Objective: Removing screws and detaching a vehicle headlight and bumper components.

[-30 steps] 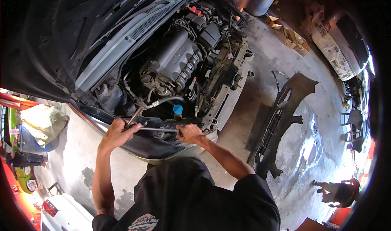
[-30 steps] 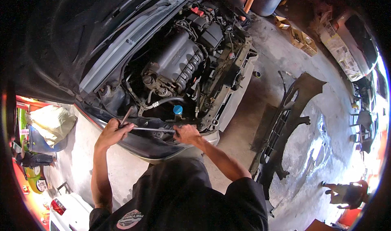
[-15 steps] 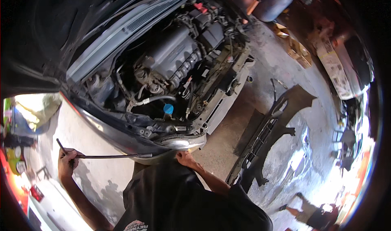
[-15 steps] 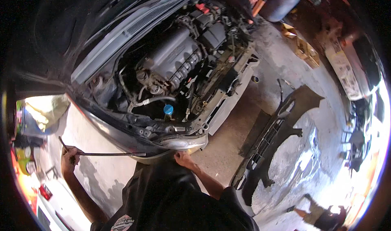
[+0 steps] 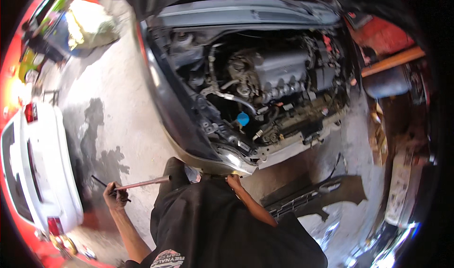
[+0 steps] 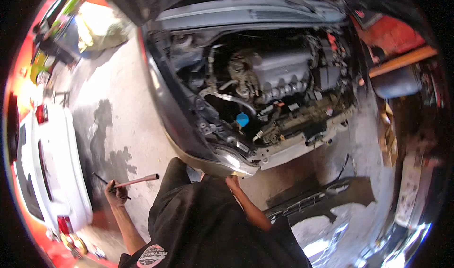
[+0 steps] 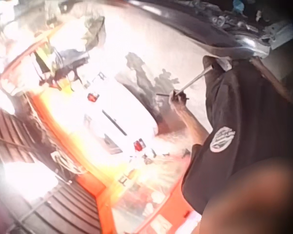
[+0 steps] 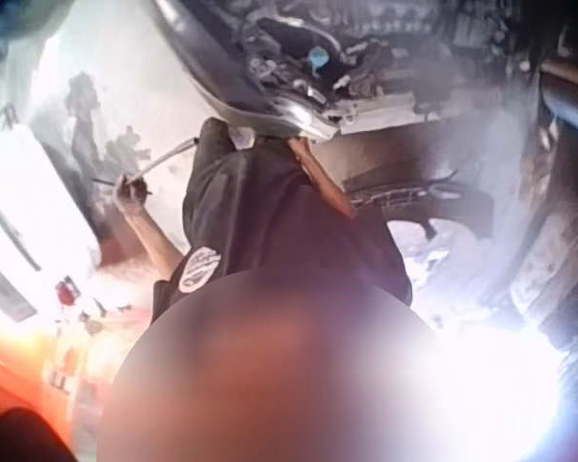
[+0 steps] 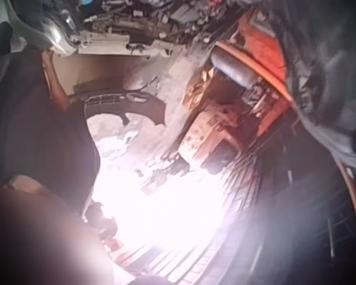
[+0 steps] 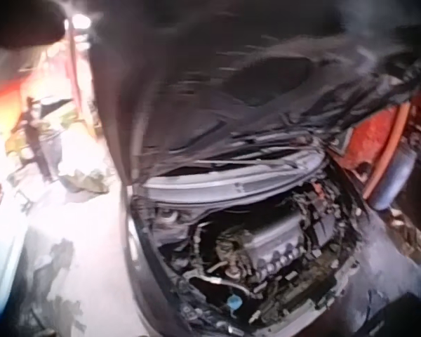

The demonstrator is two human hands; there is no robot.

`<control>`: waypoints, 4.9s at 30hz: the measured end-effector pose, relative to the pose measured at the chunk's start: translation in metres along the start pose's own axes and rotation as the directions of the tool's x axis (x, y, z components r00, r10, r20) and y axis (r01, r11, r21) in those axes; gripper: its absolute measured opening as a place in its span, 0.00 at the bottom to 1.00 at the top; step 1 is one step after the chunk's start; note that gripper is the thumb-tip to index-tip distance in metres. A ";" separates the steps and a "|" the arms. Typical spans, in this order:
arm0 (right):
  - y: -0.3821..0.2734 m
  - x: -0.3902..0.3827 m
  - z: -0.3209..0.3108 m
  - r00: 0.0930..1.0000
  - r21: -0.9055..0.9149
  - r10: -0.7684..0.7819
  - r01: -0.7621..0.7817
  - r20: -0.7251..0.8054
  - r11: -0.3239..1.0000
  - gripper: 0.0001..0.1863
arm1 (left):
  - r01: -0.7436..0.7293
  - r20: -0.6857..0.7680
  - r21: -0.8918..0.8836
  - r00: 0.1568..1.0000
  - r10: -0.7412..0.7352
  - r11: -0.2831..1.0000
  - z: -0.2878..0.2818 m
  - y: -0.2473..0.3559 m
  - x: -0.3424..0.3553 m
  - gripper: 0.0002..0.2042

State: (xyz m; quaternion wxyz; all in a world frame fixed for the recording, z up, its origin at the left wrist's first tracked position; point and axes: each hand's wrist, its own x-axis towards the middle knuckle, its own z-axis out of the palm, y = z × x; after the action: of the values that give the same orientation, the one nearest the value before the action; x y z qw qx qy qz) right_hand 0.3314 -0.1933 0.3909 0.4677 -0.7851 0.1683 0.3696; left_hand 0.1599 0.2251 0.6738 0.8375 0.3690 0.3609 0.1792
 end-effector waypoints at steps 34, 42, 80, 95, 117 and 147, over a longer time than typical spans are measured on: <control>0.012 0.007 -0.031 0.920 -0.213 -0.260 0.202 -0.294 0.956 0.18 | 0.085 -0.233 -0.596 0.933 -0.273 0.799 -0.095 -0.297 -0.137 0.20; 0.002 -0.012 -0.018 0.873 -0.227 -0.441 0.395 -0.208 0.890 0.17 | 0.125 -0.374 -0.416 0.880 -0.294 0.901 -0.110 -0.306 -0.136 0.18; 0.220 0.397 0.308 0.777 -0.569 -0.629 0.522 0.010 0.635 0.13 | -0.202 -0.351 -0.069 0.921 0.166 0.977 -0.204 -0.394 0.158 0.17; 0.226 0.487 0.285 0.924 -0.035 -0.380 0.379 -0.050 0.925 0.17 | -0.297 -0.200 -0.167 0.944 0.263 0.940 -0.198 -0.399 0.192 0.17; 0.232 0.380 0.337 0.512 -0.299 -0.859 0.815 -0.028 0.496 0.14 | -0.452 -0.289 -0.015 0.856 0.428 0.892 -0.216 -0.392 0.191 0.17; 0.025 0.077 0.124 0.169 0.709 -0.860 0.652 -0.481 -0.269 0.34 | -0.180 -0.046 -0.071 0.983 0.177 0.981 -0.301 -0.590 0.115 0.19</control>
State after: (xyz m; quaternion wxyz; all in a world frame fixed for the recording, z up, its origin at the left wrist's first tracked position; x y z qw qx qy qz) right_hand 0.3149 -0.0933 0.2830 0.9083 -0.3092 -0.2722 -0.0727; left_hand 0.0352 0.0462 0.0382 0.8240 0.3648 0.3359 0.2740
